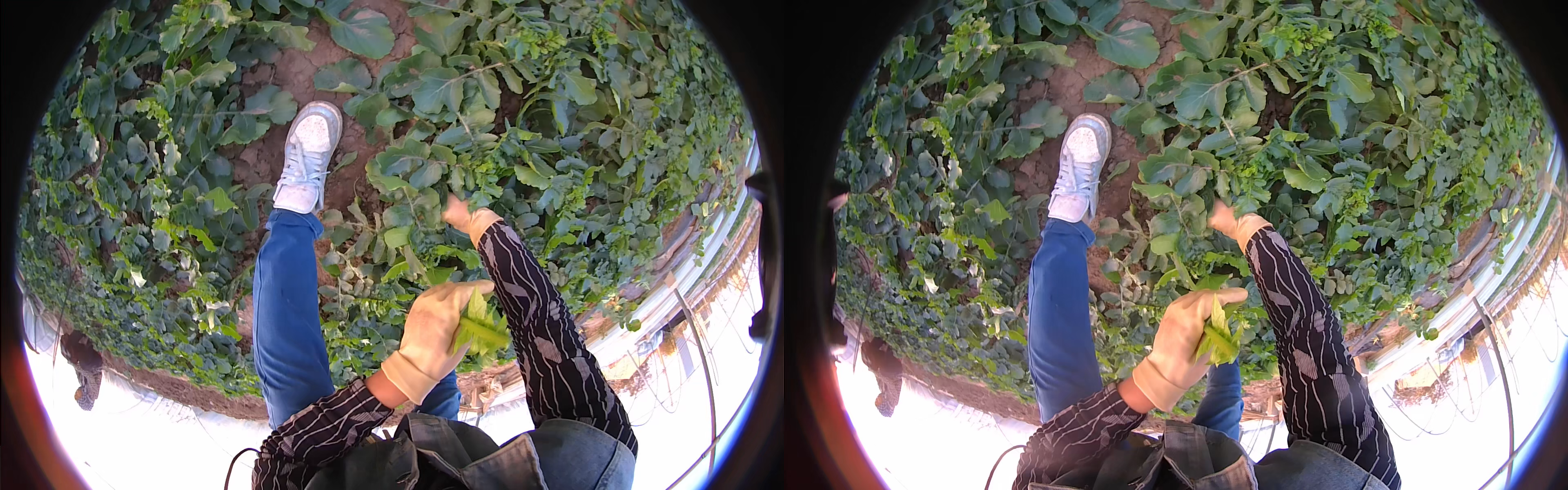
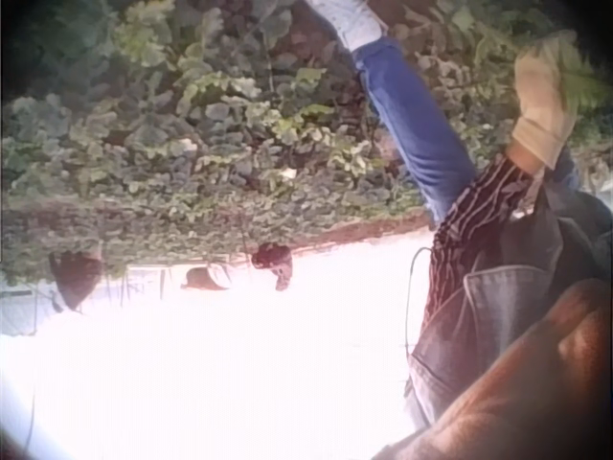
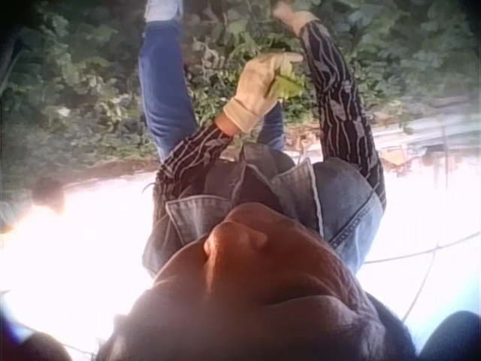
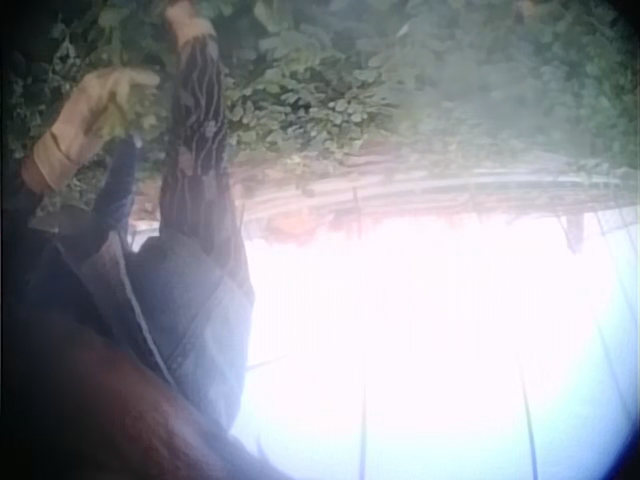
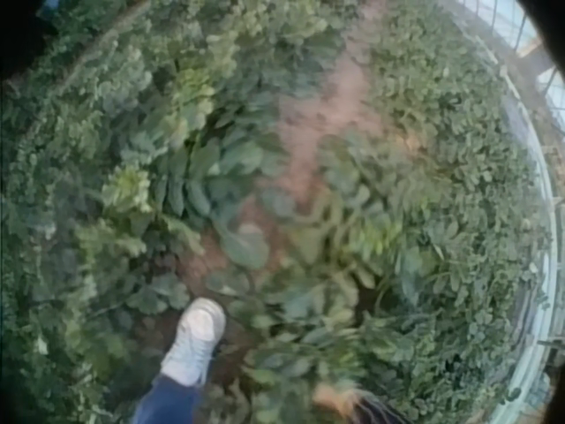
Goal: The person harvests leafy green vegetables by hand in a greenhouse. They repeatedly reach down, pluck leaves from plants, and gather them into a growing bunch held in the left hand while moving along the rows.
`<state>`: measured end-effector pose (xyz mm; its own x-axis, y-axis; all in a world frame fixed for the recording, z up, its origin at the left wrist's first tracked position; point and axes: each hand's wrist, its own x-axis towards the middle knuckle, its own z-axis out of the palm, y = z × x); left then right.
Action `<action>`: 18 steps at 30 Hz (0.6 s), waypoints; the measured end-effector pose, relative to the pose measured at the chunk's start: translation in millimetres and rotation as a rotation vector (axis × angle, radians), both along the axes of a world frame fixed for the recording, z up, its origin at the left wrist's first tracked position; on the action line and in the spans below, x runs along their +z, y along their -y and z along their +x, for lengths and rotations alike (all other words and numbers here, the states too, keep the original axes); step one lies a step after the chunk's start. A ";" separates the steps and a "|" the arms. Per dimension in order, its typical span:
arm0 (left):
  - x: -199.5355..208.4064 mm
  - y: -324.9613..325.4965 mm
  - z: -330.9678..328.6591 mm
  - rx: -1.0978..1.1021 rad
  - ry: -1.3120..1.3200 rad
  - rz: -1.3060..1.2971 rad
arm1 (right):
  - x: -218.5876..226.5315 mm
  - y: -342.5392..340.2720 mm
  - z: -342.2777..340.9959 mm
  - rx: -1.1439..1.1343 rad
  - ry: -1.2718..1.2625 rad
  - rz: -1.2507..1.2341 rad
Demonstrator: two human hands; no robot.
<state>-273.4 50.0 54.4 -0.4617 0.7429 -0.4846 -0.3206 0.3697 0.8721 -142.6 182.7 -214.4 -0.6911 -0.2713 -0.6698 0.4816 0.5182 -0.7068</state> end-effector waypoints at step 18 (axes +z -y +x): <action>3.8 -1.2 -3.3 0.022 0.048 -0.010 | 21.6 22.2 -23.2 0.311 0.349 0.226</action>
